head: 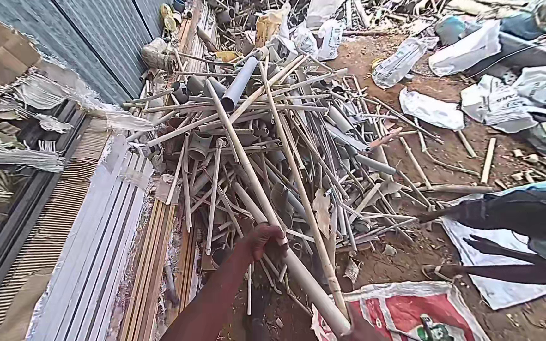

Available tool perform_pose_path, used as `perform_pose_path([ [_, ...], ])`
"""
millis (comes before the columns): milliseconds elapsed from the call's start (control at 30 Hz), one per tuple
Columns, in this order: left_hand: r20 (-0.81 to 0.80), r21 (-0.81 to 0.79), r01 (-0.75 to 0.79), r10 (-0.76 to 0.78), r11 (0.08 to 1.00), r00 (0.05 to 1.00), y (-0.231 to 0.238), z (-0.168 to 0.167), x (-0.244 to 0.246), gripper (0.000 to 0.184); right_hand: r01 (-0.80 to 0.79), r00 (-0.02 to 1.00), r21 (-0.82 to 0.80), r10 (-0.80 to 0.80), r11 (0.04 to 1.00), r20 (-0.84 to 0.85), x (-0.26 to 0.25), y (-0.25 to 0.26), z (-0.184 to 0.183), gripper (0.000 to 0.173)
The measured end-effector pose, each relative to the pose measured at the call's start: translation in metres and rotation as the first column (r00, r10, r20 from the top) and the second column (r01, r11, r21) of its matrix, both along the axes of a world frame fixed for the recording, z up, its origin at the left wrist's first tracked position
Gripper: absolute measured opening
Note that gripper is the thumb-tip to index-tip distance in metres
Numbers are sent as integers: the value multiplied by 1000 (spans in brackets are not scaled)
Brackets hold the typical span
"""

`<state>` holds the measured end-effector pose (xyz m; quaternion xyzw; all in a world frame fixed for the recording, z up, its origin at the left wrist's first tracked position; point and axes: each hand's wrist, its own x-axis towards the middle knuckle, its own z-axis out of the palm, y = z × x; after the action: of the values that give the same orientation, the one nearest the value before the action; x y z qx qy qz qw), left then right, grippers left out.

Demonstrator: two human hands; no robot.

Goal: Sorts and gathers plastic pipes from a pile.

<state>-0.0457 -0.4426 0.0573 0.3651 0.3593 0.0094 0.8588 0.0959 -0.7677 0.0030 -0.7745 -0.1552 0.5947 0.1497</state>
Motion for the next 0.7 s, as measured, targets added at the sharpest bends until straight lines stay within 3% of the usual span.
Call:
perform_pose_path([
  [133,-372,-24,-135,117,991,921,-138,-44,-15,20,50,997,28,-48,998,-60,8,-13,-26,98],
  [267,-515,20,-261,234,965,824,-212,-92,-36,31,26,995,32,-23,999,-93,7,-12,-27,95],
  [467,-396,-350,-206,55,914,917,-294,-77,-25,31,159,957,27,-147,987,-249,-1,-8,-14,80],
  [567,-325,-379,-158,28,912,945,-319,-88,-18,28,153,961,-18,-153,988,-232,7,-8,-17,79],
  [667,-281,-387,-103,-11,916,960,-320,-86,-9,29,56,985,-57,-64,997,-158,16,-5,-19,64],
  [700,-253,-375,-83,-16,923,967,-320,-83,-7,32,10,992,-80,-20,997,-125,17,-2,-21,67],
])
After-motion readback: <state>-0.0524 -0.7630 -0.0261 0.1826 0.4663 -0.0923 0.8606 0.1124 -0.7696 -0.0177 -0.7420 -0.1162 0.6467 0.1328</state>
